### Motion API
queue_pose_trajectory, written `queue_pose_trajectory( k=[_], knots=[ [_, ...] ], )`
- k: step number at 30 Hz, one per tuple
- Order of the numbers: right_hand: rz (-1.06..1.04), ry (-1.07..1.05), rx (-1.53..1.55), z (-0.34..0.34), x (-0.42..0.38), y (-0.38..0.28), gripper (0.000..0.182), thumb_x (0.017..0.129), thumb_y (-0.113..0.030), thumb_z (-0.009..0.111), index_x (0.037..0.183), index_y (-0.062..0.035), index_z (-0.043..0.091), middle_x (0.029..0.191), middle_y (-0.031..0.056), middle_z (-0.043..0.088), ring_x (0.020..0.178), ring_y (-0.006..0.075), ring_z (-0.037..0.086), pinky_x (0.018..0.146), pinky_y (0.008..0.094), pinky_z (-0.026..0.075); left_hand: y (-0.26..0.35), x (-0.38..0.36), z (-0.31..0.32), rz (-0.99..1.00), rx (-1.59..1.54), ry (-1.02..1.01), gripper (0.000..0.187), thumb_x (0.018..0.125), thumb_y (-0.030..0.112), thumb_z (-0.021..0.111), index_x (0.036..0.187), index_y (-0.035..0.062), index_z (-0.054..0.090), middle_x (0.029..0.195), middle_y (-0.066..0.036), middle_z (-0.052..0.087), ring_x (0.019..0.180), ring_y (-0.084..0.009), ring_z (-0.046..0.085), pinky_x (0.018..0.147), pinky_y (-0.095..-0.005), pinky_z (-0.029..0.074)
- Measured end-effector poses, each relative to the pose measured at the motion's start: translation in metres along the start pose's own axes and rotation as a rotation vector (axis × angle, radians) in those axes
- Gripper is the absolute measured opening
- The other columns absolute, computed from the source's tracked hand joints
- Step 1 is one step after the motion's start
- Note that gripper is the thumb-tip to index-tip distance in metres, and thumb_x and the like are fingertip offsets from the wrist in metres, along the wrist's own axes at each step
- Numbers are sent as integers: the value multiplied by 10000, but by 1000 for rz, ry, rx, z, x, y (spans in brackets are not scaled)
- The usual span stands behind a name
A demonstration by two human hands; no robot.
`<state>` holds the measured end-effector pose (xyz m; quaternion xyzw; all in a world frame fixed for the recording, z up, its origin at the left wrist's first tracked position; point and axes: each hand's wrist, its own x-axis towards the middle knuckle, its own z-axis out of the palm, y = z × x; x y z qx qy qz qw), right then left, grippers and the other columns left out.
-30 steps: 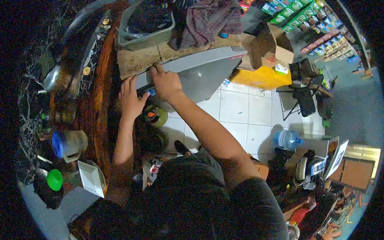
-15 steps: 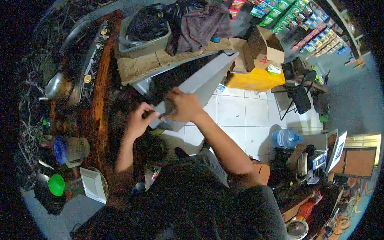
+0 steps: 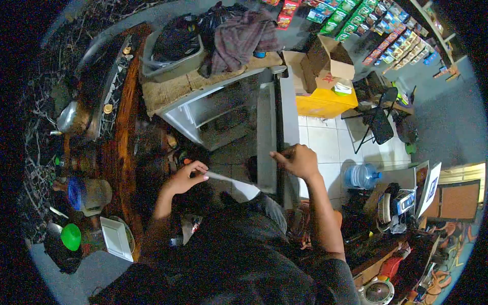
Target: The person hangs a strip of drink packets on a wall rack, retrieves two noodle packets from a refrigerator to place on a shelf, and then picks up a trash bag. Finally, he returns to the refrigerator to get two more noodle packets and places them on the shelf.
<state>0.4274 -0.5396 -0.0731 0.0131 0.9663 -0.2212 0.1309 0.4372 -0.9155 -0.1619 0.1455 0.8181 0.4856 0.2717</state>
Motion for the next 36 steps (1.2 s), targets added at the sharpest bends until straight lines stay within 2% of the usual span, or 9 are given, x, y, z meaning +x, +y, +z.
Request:
queue_pose_trajectory(
  k=[6,8,11,16,21,27,30,34,36],
  knots=[
    [95,168,-137,-22,-16,55,571,815,-617,614,632,-86,717,568,117,635,554,320,640,587,401,521,10,19,31,-58,32,-57,355,879,281,685,1119,41,578,1052,-104,645,1024,-210,601,909,-352,451],
    [67,376,11,-16,-16,82,539,805,-568,660,619,-63,697,565,135,624,543,340,630,579,408,514,16,28,46,-79,105,-101,359,877,274,688,1116,31,575,1051,-97,645,1036,-196,597,935,-344,441],
    [71,464,83,-25,-13,109,504,796,-510,695,608,-43,678,562,156,613,558,352,624,585,409,506,25,45,73,-32,130,-211,434,869,338,685,1144,24,570,1066,-147,647,1016,-259,611,900,-370,464],
    [56,548,164,-43,8,154,470,797,-434,717,590,-16,653,573,163,610,555,365,598,591,416,488,52,73,103,-39,170,-258,424,866,322,691,1147,30,567,1075,-139,647,1039,-250,606,913,-370,462],
    [-4,711,133,-56,30,180,453,773,-380,760,556,-1,641,566,159,606,587,333,568,712,399,454,62,84,123,-60,213,-247,410,871,306,690,1152,37,561,1093,-132,646,1063,-246,601,921,-374,467],
    [-32,673,188,-70,51,208,400,758,-276,794,524,-13,606,584,131,602,613,268,522,651,379,408,23,80,151,-124,123,-333,396,897,322,656,1145,29,558,1099,-171,631,1049,-276,606,905,-391,467],
    [-125,695,186,-78,54,209,354,777,-176,782,525,-12,595,577,101,594,637,220,514,704,362,416,6,94,149,-201,28,-296,288,902,240,663,1093,39,587,1026,-63,648,979,-171,613,888,-332,470],
    [-114,996,143,-52,55,233,183,780,-88,770,682,6,647,762,51,664,808,161,585,937,361,416,-93,128,145,-229,-132,-155,220,893,184,674,1057,58,600,971,-33,645,927,-136,616,829,-306,493],
    [57,849,34,-56,42,245,192,846,-100,704,956,36,625,971,117,648,949,197,598,980,401,435,-142,163,136,-277,-163,-98,203,908,156,653,1051,36,575,1001,-46,600,936,-141,592,837,-294,493]
  ],
)
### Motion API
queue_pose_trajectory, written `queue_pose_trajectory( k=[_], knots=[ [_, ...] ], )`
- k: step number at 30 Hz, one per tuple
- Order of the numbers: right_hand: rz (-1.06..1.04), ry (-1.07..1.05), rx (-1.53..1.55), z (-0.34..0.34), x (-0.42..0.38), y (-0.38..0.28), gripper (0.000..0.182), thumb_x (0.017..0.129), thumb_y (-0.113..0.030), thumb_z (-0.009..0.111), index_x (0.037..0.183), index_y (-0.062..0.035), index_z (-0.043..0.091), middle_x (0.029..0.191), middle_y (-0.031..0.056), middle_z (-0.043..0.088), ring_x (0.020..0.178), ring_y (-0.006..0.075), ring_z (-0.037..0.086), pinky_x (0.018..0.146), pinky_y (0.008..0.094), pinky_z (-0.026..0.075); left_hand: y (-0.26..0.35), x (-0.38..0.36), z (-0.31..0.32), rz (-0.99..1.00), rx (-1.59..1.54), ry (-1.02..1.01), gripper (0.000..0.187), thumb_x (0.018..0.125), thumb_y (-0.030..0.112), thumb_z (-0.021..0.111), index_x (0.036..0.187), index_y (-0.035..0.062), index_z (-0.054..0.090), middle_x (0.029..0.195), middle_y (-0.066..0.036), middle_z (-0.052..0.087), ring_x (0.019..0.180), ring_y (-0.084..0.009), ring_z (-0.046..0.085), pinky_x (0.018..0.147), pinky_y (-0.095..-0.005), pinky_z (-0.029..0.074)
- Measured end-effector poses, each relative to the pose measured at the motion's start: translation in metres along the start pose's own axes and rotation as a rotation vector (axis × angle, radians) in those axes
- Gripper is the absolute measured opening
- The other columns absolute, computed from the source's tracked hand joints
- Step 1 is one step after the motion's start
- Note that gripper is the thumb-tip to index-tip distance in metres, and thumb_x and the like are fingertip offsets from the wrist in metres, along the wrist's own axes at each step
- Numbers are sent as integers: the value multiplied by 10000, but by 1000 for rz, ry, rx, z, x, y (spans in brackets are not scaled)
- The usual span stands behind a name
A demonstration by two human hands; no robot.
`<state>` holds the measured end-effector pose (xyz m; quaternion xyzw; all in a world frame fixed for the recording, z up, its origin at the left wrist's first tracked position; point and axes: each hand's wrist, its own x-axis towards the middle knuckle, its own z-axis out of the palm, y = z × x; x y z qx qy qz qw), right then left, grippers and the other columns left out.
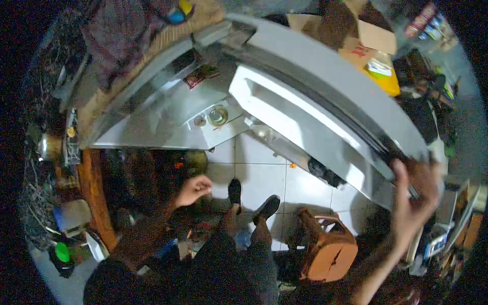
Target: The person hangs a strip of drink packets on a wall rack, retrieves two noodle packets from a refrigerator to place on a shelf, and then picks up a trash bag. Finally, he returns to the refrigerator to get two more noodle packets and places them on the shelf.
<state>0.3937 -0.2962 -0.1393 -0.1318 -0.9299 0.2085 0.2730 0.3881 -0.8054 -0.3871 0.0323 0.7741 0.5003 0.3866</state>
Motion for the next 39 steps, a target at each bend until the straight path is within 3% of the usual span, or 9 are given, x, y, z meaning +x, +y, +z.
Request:
queue_pose_trajectory(
  k=[3,9,13,16,29,32,35,37,39],
  knots=[
    [-117,20,-134,-9,-20,18,355,971,-159,546,1246,65,522,1268,225,555,1127,293,586,954,423,524,-76,88,-43,171,54,228,188,881,176,661,1015,60,599,967,-56,612,903,-162,612,806,-294,493],
    [-782,170,-746,31,-74,-17,269,972,-178,528,1082,43,634,1186,221,593,1050,386,609,917,486,525,-90,221,-139,145,96,502,267,869,234,611,1026,21,577,871,-83,627,733,-191,647,593,-309,501],
    [-536,-346,214,146,-139,-39,237,840,-244,677,853,-8,661,976,156,621,862,334,622,787,428,533,-157,299,-189,386,117,704,337,830,215,704,1062,31,542,869,-109,686,685,-222,666,683,-356,529],
    [-366,-538,633,235,-165,-63,238,590,-115,812,808,-104,717,849,105,670,779,275,648,718,367,523,-122,304,-179,92,-71,853,467,814,275,729,1160,65,496,930,-127,697,810,-247,674,772,-377,522],
    [-581,-1114,462,378,-121,-82,241,857,-246,659,1054,-108,644,996,84,656,909,280,641,786,399,516,-77,412,-232,359,-101,733,419,887,285,629,1199,27,521,824,-112,659,803,-268,642,711,-405,497],
    [-576,-1192,427,388,-115,-84,255,883,-280,630,1079,-117,632,1026,86,652,927,290,641,802,406,520,-92,430,-254,371,127,644,280,888,195,600,1125,46,602,805,-86,656,766,-237,617,678,-416,474],
    [-542,-1234,448,398,-111,-83,259,888,-291,621,1084,-122,623,1022,89,652,931,294,641,808,406,519,-57,408,-249,332,1313,793,231,866,210,596,1037,76,673,878,-98,683,815,-247,638,706,-409,486],
    [-551,-1236,438,402,-113,-80,256,888,-287,621,1087,-125,620,1022,90,653,928,298,641,808,410,519,-37,391,-227,345,122,800,255,850,256,550,934,76,711,990,-155,683,908,-310,648,777,-434,501],
    [-546,-1255,448,404,-111,-80,243,893,-274,620,1088,-129,616,1022,101,654,930,306,642,813,423,517,-33,405,-237,290,212,807,256,834,254,568,930,68,714,982,-166,686,914,-320,650,792,-425,505]
  ],
)
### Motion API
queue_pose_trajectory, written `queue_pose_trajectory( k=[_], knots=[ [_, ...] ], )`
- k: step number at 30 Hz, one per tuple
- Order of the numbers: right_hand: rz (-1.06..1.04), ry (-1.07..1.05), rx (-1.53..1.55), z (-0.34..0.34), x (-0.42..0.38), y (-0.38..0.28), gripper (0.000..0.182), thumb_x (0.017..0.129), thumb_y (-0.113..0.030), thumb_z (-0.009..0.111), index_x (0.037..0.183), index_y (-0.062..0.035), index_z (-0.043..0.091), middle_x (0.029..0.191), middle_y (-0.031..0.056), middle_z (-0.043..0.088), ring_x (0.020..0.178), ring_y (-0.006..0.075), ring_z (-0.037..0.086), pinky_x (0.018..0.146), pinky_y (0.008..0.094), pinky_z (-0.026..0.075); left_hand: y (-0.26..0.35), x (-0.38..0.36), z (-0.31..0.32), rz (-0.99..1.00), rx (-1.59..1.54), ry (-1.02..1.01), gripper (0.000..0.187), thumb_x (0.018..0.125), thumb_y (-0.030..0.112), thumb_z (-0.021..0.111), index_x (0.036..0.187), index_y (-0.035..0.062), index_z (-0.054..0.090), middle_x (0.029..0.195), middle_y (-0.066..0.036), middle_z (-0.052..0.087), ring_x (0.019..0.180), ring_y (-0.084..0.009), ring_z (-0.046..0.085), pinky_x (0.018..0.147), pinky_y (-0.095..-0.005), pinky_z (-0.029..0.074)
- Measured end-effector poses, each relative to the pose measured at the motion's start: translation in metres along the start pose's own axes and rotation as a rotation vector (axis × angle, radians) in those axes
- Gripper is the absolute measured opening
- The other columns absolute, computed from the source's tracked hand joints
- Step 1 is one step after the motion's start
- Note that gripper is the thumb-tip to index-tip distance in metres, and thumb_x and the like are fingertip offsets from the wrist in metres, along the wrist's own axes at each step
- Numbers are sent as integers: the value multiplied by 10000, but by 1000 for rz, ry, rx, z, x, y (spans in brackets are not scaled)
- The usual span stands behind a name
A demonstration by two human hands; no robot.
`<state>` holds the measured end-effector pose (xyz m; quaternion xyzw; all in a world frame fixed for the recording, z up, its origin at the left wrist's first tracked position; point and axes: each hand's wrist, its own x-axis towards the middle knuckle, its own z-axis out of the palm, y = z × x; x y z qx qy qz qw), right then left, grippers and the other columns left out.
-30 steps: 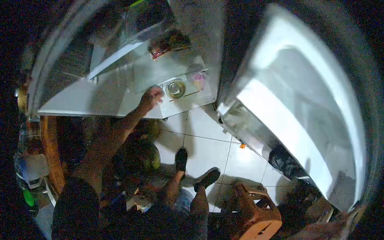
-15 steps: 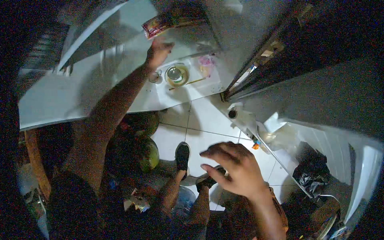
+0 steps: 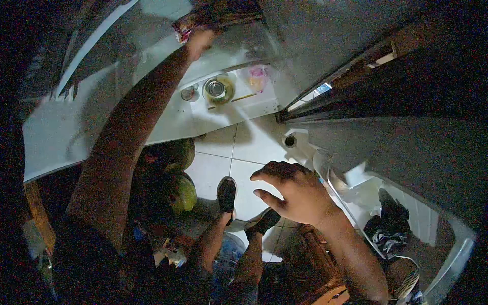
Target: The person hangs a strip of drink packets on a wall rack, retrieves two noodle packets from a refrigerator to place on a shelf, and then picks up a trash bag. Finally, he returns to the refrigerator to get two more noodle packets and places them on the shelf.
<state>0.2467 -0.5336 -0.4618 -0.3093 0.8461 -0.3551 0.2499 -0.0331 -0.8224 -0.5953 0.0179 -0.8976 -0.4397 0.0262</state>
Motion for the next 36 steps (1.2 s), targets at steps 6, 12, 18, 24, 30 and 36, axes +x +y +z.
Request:
queue_pose_trajectory(
  k=[6,12,18,24,30,36],
  knots=[
    [48,-43,94,-2,9,6,248,896,-258,623,1093,-110,594,1027,113,657,936,308,644,819,424,517,-31,26,10,-34,133,182,218,781,166,655,934,27,727,887,-125,696,797,-260,649,747,-349,504],
    [85,-57,174,5,12,5,269,892,-263,633,1104,-108,576,1026,112,659,909,281,655,800,412,525,-8,-46,-9,-19,-254,507,247,760,274,724,866,52,745,820,-129,718,784,-258,693,751,-347,528],
    [103,-66,199,11,12,5,246,892,-232,639,1096,-108,577,1063,96,654,868,269,654,797,398,523,-47,-97,-26,-85,-617,521,185,811,143,744,925,-1,729,886,-122,713,832,-209,689,708,-339,561],
    [247,23,535,23,23,12,267,883,-220,672,1101,-94,583,1032,50,652,837,191,645,798,339,503,-12,-159,-54,-207,-816,509,194,844,110,729,983,-22,706,950,-101,704,840,-187,674,739,-287,547],
    [534,140,1266,33,80,17,469,930,-461,558,1194,-73,544,1090,72,622,956,214,626,831,367,514,53,-221,-69,-147,-620,268,199,859,105,687,998,-38,691,977,-106,696,895,-177,660,824,-298,535],
    [569,192,1589,2,106,-1,616,907,-587,505,1256,-80,506,1182,70,594,1093,196,586,908,415,512,98,-250,-72,329,-345,-61,67,853,91,683,897,45,702,852,-51,685,826,-148,651,710,-295,522]
  ],
)
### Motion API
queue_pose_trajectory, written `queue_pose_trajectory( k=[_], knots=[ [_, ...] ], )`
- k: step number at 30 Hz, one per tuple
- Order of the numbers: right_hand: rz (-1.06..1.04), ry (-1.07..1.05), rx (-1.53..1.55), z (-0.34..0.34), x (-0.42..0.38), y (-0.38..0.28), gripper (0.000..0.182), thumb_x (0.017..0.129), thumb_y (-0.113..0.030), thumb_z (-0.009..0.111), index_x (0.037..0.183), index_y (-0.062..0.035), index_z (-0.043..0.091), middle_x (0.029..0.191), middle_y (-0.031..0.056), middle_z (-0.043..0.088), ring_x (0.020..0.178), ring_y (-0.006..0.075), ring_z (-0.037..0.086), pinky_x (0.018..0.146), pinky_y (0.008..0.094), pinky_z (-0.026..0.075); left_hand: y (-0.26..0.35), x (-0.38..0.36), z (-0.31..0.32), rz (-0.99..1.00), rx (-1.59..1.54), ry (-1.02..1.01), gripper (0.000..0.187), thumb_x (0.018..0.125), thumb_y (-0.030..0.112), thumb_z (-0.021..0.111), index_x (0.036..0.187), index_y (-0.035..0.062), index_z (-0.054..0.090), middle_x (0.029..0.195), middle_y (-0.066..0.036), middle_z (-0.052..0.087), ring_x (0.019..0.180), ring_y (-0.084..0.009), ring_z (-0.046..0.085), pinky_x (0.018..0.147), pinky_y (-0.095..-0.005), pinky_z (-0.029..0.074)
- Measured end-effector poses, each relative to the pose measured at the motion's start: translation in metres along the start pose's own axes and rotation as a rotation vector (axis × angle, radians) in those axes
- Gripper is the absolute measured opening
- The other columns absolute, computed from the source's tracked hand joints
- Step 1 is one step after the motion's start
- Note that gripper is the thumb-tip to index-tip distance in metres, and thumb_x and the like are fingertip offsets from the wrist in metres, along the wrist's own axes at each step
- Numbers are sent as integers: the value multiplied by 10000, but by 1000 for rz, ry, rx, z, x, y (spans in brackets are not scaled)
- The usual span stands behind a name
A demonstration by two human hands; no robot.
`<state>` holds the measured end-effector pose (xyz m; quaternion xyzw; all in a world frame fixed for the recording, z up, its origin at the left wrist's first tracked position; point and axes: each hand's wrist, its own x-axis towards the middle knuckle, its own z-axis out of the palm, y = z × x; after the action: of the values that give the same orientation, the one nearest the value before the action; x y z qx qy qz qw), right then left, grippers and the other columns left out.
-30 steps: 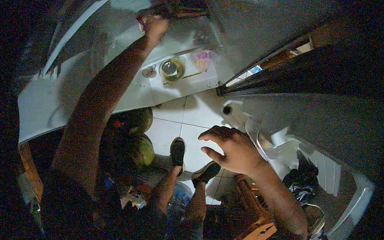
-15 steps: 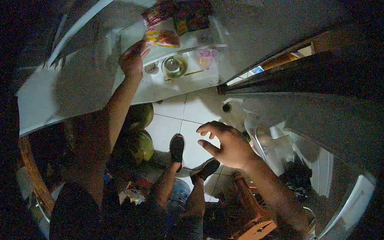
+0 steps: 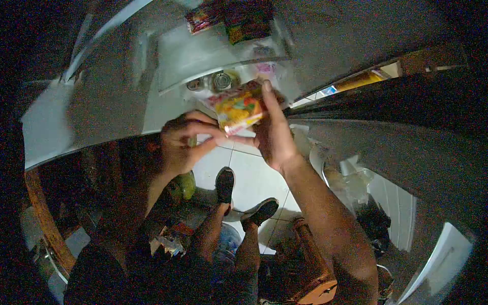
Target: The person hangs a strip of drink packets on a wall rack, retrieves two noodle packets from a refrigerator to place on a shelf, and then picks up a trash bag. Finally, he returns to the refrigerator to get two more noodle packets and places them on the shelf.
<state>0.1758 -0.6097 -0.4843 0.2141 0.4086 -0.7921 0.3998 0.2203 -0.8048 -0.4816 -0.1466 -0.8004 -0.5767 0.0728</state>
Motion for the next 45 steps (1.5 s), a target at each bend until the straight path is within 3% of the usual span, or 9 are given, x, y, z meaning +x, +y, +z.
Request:
queue_pose_trajectory(
  k=[3,5,7,11,16,23,33,42,45],
  knots=[
    [-152,72,-96,-4,7,4,507,876,-479,614,1246,-143,532,1152,29,608,1069,148,586,921,394,491,-12,-4,8,74,-3,-102,203,890,198,658,783,26,653,788,-70,660,756,-154,643,652,-304,515],
    [-143,110,-72,-12,8,6,449,848,-401,659,1219,-168,562,1127,-6,622,1041,124,580,916,352,450,-38,-3,5,-157,-353,27,83,821,50,691,755,27,648,769,-75,658,736,-181,652,676,-309,520],
    [-126,121,-78,-13,4,4,426,844,-386,660,1205,-175,575,1118,-16,626,1037,112,572,913,336,430,-70,33,-12,-419,-648,265,240,849,207,699,721,32,595,672,-59,603,731,-182,652,642,-316,521],
    [-136,99,-102,-10,-2,4,396,830,-366,675,1175,-184,604,1103,-32,627,1045,89,552,914,328,409,-163,114,-22,-668,-443,737,498,859,471,651,995,3,548,884,-126,596,769,-288,651,685,-411,570],
    [-176,137,-115,-7,-2,9,427,819,-360,687,1191,-171,599,1116,-26,617,1066,97,541,914,345,410,-219,173,-58,-772,-336,406,687,827,552,663,1259,42,501,1124,-157,589,896,-327,663,769,-427,592],
    [-155,153,-180,-12,-4,12,426,819,-333,681,1199,-158,601,1158,-26,610,1097,117,533,932,357,408,-239,182,-76,-704,-415,143,518,906,392,594,1248,20,479,1122,-140,580,939,-339,652,741,-449,602],
    [-225,55,-15,-17,-48,35,330,837,-194,683,1150,-121,610,1097,11,644,983,128,617,836,322,504,-105,37,-34,-538,-733,602,285,945,243,440,1086,43,586,958,-120,647,804,-214,657,750,-373,587],
    [-319,152,123,26,-236,86,296,892,-288,647,1089,-67,627,1039,41,632,1002,126,567,907,307,430,76,-148,-12,-861,-815,357,397,827,94,471,1220,48,495,1107,-106,580,985,-226,608,757,-370,571],
    [-219,234,94,58,-292,74,479,915,-364,619,1270,-64,506,1201,61,583,1177,209,491,1036,394,356,164,-143,-12,-836,-877,279,336,838,131,497,1151,14,536,1051,-119,613,998,-261,605,833,-416,532]
  ],
)
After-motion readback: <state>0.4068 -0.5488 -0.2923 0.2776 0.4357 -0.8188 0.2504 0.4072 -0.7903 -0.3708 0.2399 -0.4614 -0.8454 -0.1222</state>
